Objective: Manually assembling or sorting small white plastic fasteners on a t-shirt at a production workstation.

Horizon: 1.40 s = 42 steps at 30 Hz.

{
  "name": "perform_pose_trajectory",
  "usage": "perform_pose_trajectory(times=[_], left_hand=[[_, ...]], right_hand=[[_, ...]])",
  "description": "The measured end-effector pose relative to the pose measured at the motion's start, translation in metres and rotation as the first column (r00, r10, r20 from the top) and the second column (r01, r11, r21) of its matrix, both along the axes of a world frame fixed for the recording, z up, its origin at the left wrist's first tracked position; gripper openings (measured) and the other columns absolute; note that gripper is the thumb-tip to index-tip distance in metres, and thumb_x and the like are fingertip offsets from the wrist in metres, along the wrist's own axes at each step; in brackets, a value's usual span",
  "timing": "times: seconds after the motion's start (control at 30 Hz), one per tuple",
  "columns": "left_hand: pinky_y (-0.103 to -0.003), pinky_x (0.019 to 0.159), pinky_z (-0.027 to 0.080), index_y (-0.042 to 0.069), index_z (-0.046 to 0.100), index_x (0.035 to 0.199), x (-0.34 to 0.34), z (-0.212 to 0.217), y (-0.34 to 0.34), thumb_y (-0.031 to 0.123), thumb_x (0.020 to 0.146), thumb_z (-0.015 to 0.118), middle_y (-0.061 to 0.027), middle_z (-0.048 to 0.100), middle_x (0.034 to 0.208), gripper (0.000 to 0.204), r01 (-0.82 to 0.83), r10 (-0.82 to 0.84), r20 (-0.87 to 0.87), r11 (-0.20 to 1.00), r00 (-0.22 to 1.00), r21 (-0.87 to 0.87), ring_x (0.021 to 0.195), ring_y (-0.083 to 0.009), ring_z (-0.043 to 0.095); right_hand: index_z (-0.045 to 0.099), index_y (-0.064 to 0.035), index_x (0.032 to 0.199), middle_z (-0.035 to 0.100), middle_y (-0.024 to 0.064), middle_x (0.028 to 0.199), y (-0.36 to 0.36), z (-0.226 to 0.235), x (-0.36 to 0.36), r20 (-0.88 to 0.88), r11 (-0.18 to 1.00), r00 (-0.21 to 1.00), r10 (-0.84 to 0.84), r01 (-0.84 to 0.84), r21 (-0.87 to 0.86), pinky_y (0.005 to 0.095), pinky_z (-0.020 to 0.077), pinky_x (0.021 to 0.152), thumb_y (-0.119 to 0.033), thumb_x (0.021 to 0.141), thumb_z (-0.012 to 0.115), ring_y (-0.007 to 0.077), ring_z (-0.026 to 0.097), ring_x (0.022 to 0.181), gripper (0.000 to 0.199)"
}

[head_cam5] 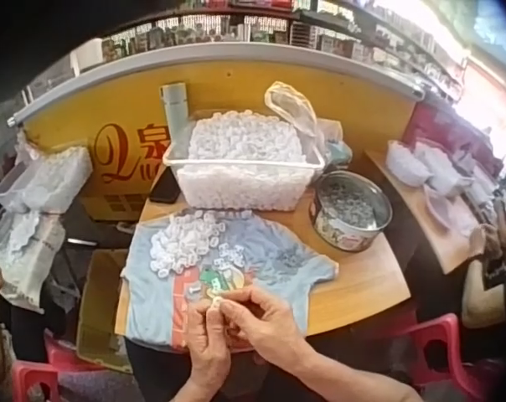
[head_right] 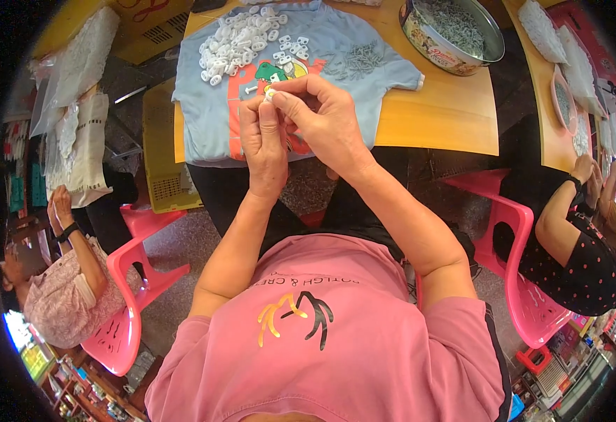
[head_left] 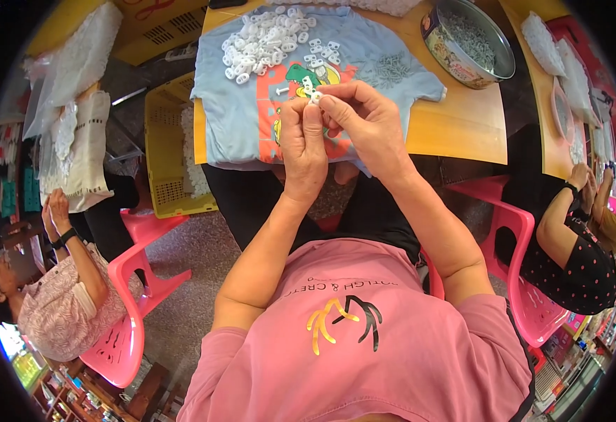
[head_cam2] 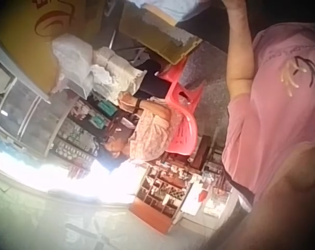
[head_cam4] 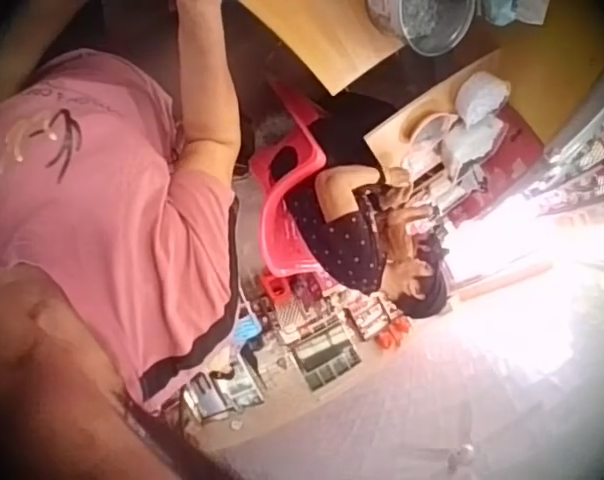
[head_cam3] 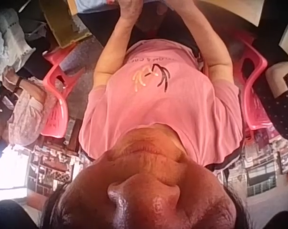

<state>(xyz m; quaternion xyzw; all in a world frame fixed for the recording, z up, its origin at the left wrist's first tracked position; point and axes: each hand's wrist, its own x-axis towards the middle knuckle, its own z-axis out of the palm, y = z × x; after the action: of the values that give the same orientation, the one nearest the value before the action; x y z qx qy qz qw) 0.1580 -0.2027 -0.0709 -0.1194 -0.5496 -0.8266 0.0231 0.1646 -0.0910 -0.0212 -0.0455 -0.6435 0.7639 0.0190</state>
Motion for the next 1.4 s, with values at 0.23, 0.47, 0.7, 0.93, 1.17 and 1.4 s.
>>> perform_pose_trajectory(times=[0.23, 0.47, 0.7, 0.93, 1.17, 1.4], left_hand=[[-0.026, 0.076, 0.046, 0.004, 0.050, 0.104, 0.001, 0.003, -0.005, 0.021, 0.107, 0.040, -0.0028, 0.056, 0.089, 0.020, 0.003, -0.008, -0.038, 0.992, 0.999, -0.126, 0.082, -0.0097, 0.053], [-0.027, 0.086, 0.047, 0.003, 0.054, 0.112, 0.002, 0.030, 0.000, 0.029, 0.105, 0.046, -0.0062, 0.059, 0.109, 0.028, -0.032, 0.030, 0.010, 0.988, 0.999, 0.151, 0.096, -0.0121, 0.058], [-0.031, 0.095, 0.048, 0.002, 0.045, 0.141, -0.003, 0.033, -0.002, 0.053, 0.095, 0.053, -0.0121, 0.053, 0.136, 0.069, 0.279, -0.282, -0.001, 0.948, 0.959, 0.151, 0.116, -0.0179, 0.055], [-0.031, 0.094, 0.049, 0.002, 0.047, 0.137, 0.000, 0.033, -0.011, 0.054, 0.093, 0.055, -0.0127, 0.055, 0.135, 0.069, 0.386, -0.392, -0.012, 0.899, 0.920, 0.209, 0.114, -0.0171, 0.056], [-0.030, 0.092, 0.049, 0.002, 0.056, 0.128, -0.002, 0.030, -0.016, 0.044, 0.095, 0.060, -0.0124, 0.058, 0.130, 0.053, 0.368, -0.365, -0.054, 0.902, 0.929, 0.225, 0.112, -0.0165, 0.057], [-0.034, 0.100, 0.044, 0.005, 0.052, 0.135, -0.001, 0.019, -0.016, 0.043, 0.094, 0.063, -0.0126, 0.054, 0.136, 0.057, 0.378, -0.409, 0.030, 0.865, 0.912, 0.330, 0.121, -0.0201, 0.053]], right_hand=[[0.065, 0.0024, 0.110, 0.066, 0.0040, 0.088, 0.008, 0.006, 0.001, 0.010, 1.000, 1.000, 0.006, -0.006, -0.002, 0.0243, 0.0512, 0.068, -0.016, 0.095, 0.064, 0.0082, 0.058, 0.075, 0.024], [0.066, -0.0002, 0.109, 0.065, 0.0024, 0.088, 0.015, 0.021, 0.007, 0.062, 0.991, 0.996, 0.063, -0.055, -0.118, 0.0221, 0.0506, 0.066, -0.016, 0.095, 0.065, 0.0063, 0.057, 0.073, 0.021], [0.066, -0.0010, 0.107, 0.063, 0.0009, 0.084, 0.006, 0.032, 0.016, 0.074, 0.951, 0.991, 0.113, -0.087, -0.296, 0.0226, 0.0500, 0.063, -0.015, 0.095, 0.064, 0.0067, 0.057, 0.071, 0.018], [0.067, -0.0006, 0.106, 0.063, 0.0015, 0.086, 0.002, 0.033, 0.021, 0.067, 0.943, 0.989, 0.134, -0.106, -0.317, 0.0234, 0.0504, 0.067, -0.013, 0.095, 0.065, 0.0076, 0.058, 0.074, 0.017], [0.066, -0.0007, 0.102, 0.064, 0.0026, 0.097, -0.004, 0.030, 0.022, -0.068, 0.932, 0.992, 0.108, -0.125, -0.342, 0.0240, 0.0495, 0.071, -0.010, 0.094, 0.065, 0.0087, 0.059, 0.082, 0.012], [0.066, 0.0002, 0.103, 0.065, 0.0034, 0.096, -0.001, 0.028, 0.018, 0.042, 0.963, 0.990, 0.137, -0.123, -0.241, 0.0255, 0.0505, 0.075, -0.010, 0.094, 0.064, 0.0094, 0.061, 0.084, 0.013]])
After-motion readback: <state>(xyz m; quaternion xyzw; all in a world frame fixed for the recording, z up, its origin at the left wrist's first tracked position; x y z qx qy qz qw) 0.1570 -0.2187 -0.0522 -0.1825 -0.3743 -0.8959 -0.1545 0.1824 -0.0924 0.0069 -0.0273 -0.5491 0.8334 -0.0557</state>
